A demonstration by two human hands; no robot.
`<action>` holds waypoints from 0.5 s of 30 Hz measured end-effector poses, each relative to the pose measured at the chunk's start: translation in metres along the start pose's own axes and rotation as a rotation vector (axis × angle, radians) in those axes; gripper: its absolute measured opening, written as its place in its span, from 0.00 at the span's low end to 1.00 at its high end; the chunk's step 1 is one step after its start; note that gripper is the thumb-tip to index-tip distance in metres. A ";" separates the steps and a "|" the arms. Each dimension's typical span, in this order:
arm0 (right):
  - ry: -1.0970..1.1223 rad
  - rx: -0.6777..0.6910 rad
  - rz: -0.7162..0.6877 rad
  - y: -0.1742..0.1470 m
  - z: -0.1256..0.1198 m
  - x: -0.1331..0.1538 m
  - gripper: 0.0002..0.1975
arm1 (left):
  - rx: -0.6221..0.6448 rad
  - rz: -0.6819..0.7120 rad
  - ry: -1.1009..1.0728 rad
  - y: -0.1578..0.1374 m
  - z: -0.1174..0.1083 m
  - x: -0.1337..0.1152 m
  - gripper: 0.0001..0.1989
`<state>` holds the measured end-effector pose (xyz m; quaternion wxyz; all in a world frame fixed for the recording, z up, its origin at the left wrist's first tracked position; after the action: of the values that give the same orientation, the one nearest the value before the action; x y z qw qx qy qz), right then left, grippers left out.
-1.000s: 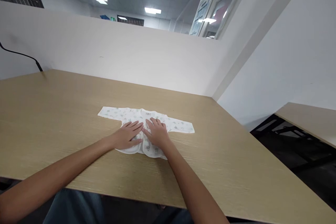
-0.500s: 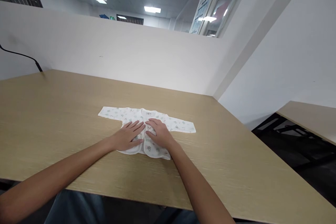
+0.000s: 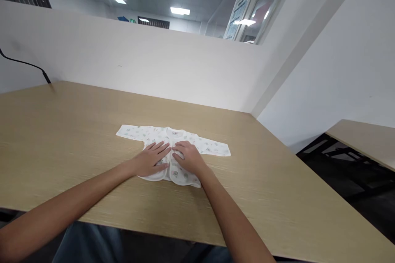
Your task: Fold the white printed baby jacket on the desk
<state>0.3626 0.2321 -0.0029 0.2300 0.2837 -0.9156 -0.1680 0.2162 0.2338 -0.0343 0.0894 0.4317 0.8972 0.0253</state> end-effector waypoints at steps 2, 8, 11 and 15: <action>-0.005 0.006 -0.017 0.000 0.000 0.003 0.13 | -0.005 0.002 0.001 0.000 -0.001 -0.001 0.39; -0.006 0.004 -0.002 -0.001 0.001 0.000 0.15 | -0.002 -0.014 0.008 0.000 -0.003 -0.001 0.38; -0.043 0.031 0.033 -0.003 0.007 -0.005 0.23 | -0.001 -0.059 0.022 -0.001 -0.003 0.002 0.40; -0.080 0.207 0.145 -0.007 0.024 -0.015 0.32 | 0.024 -0.050 0.030 -0.003 -0.002 -0.003 0.42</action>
<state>0.3643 0.2405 -0.0314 0.1741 0.2323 -0.9546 -0.0667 0.2151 0.2296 -0.0326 0.0713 0.4097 0.9092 0.0186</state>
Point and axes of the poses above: each hand's wrist, its own y-axis towards the middle knuckle, its own z-axis out of the palm, x = y × z, the point moved 8 cm from there along y, towards the middle knuckle, and after that the axes turned 3 degrees about y, right-handed, at the moved point
